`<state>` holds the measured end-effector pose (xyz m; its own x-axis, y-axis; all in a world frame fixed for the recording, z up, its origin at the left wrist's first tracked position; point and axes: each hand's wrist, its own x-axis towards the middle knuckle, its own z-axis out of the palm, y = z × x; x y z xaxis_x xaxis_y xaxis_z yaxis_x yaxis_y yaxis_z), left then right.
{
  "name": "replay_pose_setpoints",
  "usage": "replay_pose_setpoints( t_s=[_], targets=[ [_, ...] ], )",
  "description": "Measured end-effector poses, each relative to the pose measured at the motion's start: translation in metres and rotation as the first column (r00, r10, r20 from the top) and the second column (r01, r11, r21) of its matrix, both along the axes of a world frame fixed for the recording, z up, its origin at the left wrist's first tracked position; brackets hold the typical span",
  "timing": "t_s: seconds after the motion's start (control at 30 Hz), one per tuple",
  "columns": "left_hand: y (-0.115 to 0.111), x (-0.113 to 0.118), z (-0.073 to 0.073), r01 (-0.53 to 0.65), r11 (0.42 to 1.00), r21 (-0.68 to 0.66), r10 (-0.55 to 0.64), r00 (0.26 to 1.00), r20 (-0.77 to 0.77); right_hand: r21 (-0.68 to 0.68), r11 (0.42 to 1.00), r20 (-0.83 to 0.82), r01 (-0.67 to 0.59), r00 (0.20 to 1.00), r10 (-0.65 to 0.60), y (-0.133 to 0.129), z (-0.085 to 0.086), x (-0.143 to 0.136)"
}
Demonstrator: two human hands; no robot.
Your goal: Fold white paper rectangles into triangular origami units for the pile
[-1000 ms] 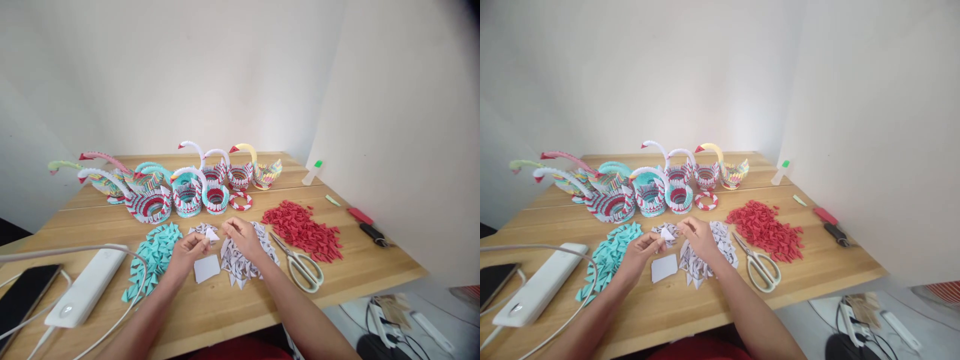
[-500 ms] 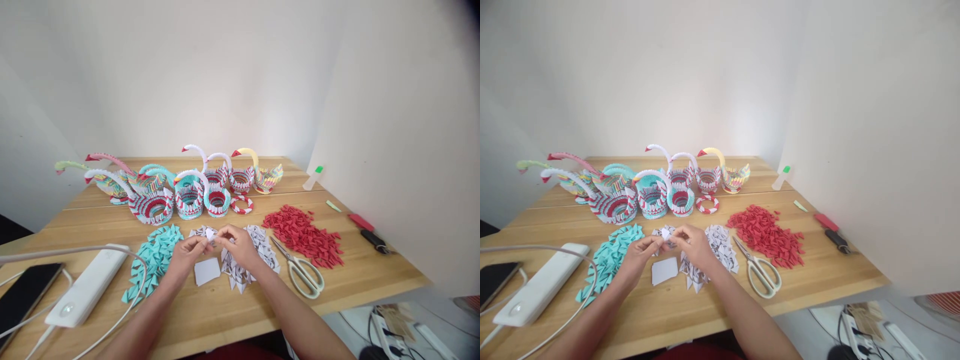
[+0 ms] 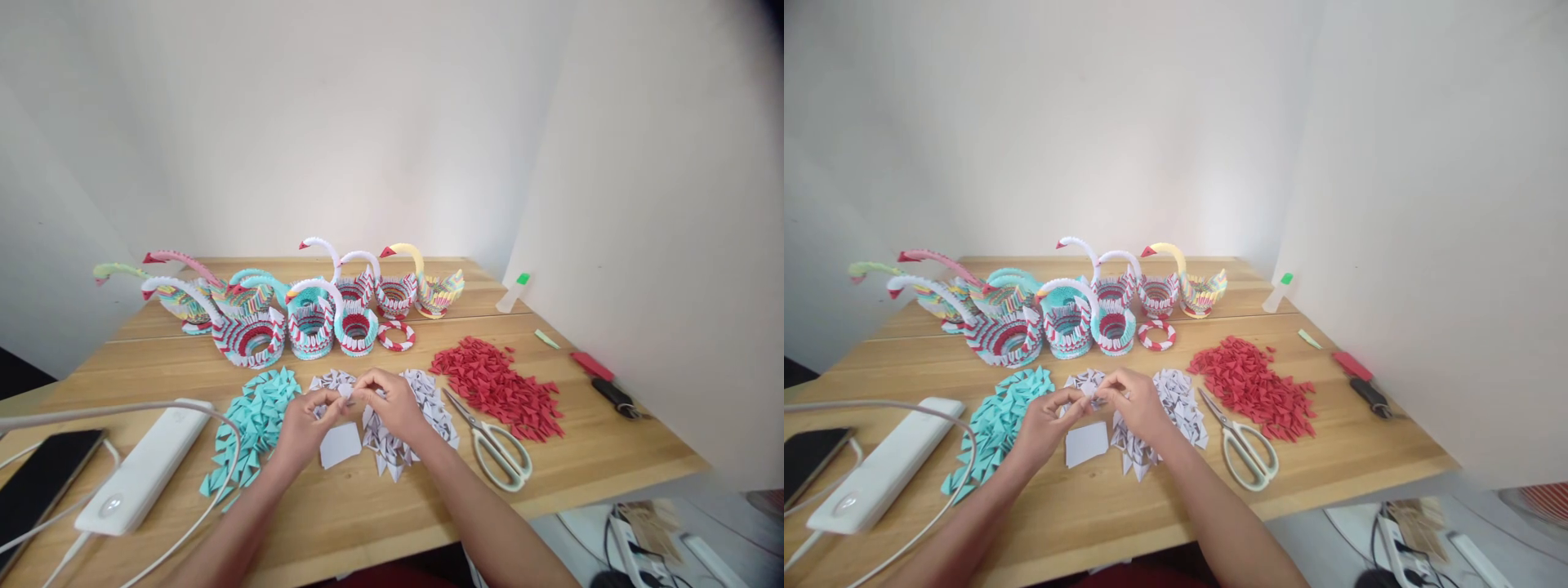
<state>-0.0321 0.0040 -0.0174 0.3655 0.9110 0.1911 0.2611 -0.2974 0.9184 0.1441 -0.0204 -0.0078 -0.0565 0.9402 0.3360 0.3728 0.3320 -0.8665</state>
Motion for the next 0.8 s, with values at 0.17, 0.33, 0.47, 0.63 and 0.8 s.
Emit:
replay_pose_setpoints(
  t_s=[0.17, 0.33, 0.47, 0.63, 0.8],
  targets=[
    [-0.004, 0.002, 0.003, -0.023, 0.998, 0.051, 0.023, 1.000, -0.004, -0.092, 0.995, -0.110, -0.033, 0.994, 0.022, 0.000, -0.004, 0.000],
    [-0.003, 0.003, 0.001, -0.020, 0.997, 0.076, 0.020, 1.000, 0.005, -0.124, 0.992, -0.089, -0.024, 0.996, 0.013, 0.001, -0.005, 0.000],
    [-0.002, 0.003, 0.000, -0.013, 0.999, 0.046, 0.013, 1.000, 0.001, -0.126, 0.992, -0.076, 0.012, 0.997, -0.021, 0.002, -0.007, -0.003],
    [-0.001, 0.004, -0.003, -0.009, 0.999, -0.048, 0.010, 1.000, 0.014, -0.125, 0.987, -0.064, 0.097, 0.992, -0.106, 0.001, -0.004, -0.009],
    [0.001, 0.005, -0.010, -0.019, 0.995, -0.102, 0.023, 0.999, 0.047, -0.136, 0.987, -0.118, 0.089, 0.987, -0.106, 0.001, -0.007, -0.010]
  ],
)
